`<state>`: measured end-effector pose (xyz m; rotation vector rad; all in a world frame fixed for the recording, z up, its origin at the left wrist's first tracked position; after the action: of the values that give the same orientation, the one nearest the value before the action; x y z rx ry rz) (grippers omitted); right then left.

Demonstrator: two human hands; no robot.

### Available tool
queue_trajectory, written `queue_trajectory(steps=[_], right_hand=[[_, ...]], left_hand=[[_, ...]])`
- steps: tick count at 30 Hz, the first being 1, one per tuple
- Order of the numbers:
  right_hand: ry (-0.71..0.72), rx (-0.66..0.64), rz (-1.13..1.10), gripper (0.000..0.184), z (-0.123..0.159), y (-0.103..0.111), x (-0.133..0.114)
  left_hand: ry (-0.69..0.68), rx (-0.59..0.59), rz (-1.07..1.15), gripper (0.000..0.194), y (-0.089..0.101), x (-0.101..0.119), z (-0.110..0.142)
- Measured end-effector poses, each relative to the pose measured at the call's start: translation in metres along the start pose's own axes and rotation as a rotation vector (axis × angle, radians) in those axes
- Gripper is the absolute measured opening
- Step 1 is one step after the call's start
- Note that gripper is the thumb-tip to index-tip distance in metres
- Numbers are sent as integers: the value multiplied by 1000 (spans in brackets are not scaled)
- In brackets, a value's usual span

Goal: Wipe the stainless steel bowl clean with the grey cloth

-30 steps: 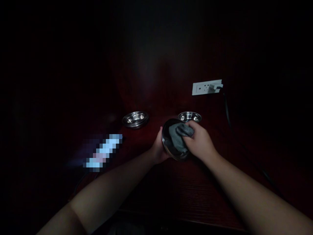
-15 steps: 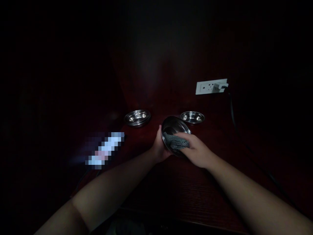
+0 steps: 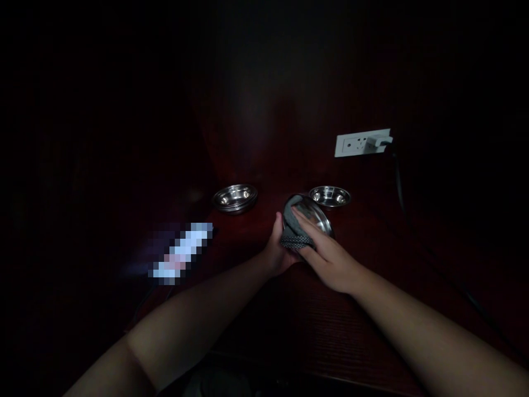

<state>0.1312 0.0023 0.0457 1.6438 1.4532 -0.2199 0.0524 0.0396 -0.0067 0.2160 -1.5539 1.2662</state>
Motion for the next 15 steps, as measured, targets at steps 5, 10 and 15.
queue_trajectory(steps=[5,10,15], right_hand=[[83,-107,366,57,-3,4,11],[51,-192,559,61,-5,10,24],[37,-237,608,63,-6,12,24]], left_hand=[[38,-12,10,81,5,-3,-6],[-14,77,-5,71,9,0,-11],[-145,167,-48,65,16,4,-10]])
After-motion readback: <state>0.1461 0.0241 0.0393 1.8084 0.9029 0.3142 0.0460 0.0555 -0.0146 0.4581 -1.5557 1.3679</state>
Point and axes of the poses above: each hand's wrist, its own z-axis away from the middle knuckle, its own y-axis out of the back of the hand, x = y × z, the point moved 6 cm from there along -z, towards the middle knuckle, and after that the axes turned 4 degrees about y, right-handed, at the moved point
